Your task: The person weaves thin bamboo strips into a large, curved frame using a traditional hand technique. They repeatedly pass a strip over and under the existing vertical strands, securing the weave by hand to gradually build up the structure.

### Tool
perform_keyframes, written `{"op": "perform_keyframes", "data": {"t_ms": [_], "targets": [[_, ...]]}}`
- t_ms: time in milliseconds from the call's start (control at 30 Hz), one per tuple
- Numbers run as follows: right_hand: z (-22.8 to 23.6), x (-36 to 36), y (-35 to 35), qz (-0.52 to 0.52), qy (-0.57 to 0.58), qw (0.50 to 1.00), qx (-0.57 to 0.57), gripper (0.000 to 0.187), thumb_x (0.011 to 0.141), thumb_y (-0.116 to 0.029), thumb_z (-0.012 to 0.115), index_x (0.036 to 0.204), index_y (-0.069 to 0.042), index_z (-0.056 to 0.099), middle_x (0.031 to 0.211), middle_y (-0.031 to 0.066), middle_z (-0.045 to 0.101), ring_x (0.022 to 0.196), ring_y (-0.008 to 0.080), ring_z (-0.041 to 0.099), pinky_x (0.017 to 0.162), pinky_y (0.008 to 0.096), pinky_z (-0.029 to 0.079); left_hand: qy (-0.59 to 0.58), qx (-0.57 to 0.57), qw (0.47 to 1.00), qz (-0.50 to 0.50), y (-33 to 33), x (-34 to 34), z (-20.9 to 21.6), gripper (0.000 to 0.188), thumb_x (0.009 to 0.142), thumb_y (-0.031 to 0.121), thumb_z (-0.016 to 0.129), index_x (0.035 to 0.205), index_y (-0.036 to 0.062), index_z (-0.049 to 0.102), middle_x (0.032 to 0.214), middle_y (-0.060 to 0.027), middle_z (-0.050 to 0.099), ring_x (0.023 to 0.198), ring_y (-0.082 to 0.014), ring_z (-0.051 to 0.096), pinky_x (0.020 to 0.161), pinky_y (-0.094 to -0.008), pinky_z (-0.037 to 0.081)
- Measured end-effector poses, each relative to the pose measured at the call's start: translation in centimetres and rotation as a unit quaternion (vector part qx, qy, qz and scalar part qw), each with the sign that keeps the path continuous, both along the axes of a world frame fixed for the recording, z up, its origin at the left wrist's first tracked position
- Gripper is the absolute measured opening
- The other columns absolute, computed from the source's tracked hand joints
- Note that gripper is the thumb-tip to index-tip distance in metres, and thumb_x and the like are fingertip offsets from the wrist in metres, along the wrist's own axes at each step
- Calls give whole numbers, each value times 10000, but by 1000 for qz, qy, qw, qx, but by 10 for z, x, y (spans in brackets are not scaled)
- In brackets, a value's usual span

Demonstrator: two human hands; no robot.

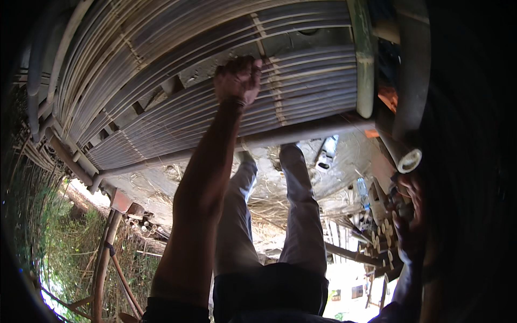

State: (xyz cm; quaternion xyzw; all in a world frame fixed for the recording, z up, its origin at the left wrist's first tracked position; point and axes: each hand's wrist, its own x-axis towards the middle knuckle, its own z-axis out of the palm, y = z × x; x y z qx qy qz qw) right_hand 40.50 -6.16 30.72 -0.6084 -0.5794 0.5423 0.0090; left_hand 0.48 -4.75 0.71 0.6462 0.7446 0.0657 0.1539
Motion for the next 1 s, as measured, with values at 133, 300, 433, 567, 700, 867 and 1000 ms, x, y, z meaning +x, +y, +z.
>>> {"op": "perform_keyframes", "data": {"t_ms": [133, 300, 433, 567, 700, 867, 1000], "targets": [[13, 45, -63, -297, 118, 947, -20, 725, 932, -427, 621, 1448, 15, 370, 1109, 121, 590, 986, 227, 609, 863, 387, 479, 1, 7, 1000, 0, 2, 10, -1, 336, 982, 400, 469, 795, 191, 656, 732, -53, 624, 695, -253, 628, 687, -401, 476], [-38, 114, -203, -582, -32, 801, -135, 585, 962, -413, 579, 1428, -89, 438, 897, 15, 585, 772, 162, 586, 727, 338, 495, -26, 76, 997, 5, -6, 6, -10, 295, 939, 379, 532, 744, 159, 558, 658, -40, 579, 621, -251, 598, 597, -401, 456], [-93, 87, -322, -570, -344, 735, -130, 589, 892, -324, 677, 1391, -91, 469, 1363, 91, 507, 1196, 271, 520, 942, 380, 465, -14, 91, 996, 7, -3, 11, -8, 304, 932, 379, 534, 712, 169, 536, 628, -20, 554, 578, -220, 586, 599, -385, 448], [-143, -99, -307, -314, -174, 933, 14, 420, 867, -31, 639, 1275, -63, 546, 1245, 95, 552, 1127, 207, 538, 855, 346, 515, -46, 48, 998, 8, -12, 1, 0, 309, 944, 455, 525, 885, 159, 593, 792, -34, 607, 776, -212, 614, 778, -411, 450], [-203, -297, -240, -215, 4, 974, 67, 332, 865, -65, 668, 1187, -20, 601, 1133, 132, 642, 1054, 220, 635, 832, 343, 519, -145, 161, 974, 61, -34, -27, 28, 448, 968, 481, 509, 1222, 117, 571, 1115, -103, 623, 1103, -251, 573, 994, -565, 349], [-272, -478, -176, -235, 91, 950, 184, 356, 917, -268, 614, 1141, 8, 602, 910, 131, 670, 837, 261, 647, 741, 391, 520, -422, 210, 874, 121, -132, -151, 106, 288, 966, 248, 592, 1180, 56, 609, 1118, -137, 631, 1024, -255, 623, 889, -402, 487], [-225, -546, -147, -354, 199, 903, -143, 250, 882, -238, 709, 972, -8, 673, 787, 64, 663, 761, 167, 637, 712, 313, 505, -294, 115, 923, 221, -250, -294, 95, 223, 988, 81, 529, 1191, 41, 613, 1068, -131, 663, 973, -220, 652, 858, -347, 513]]}}
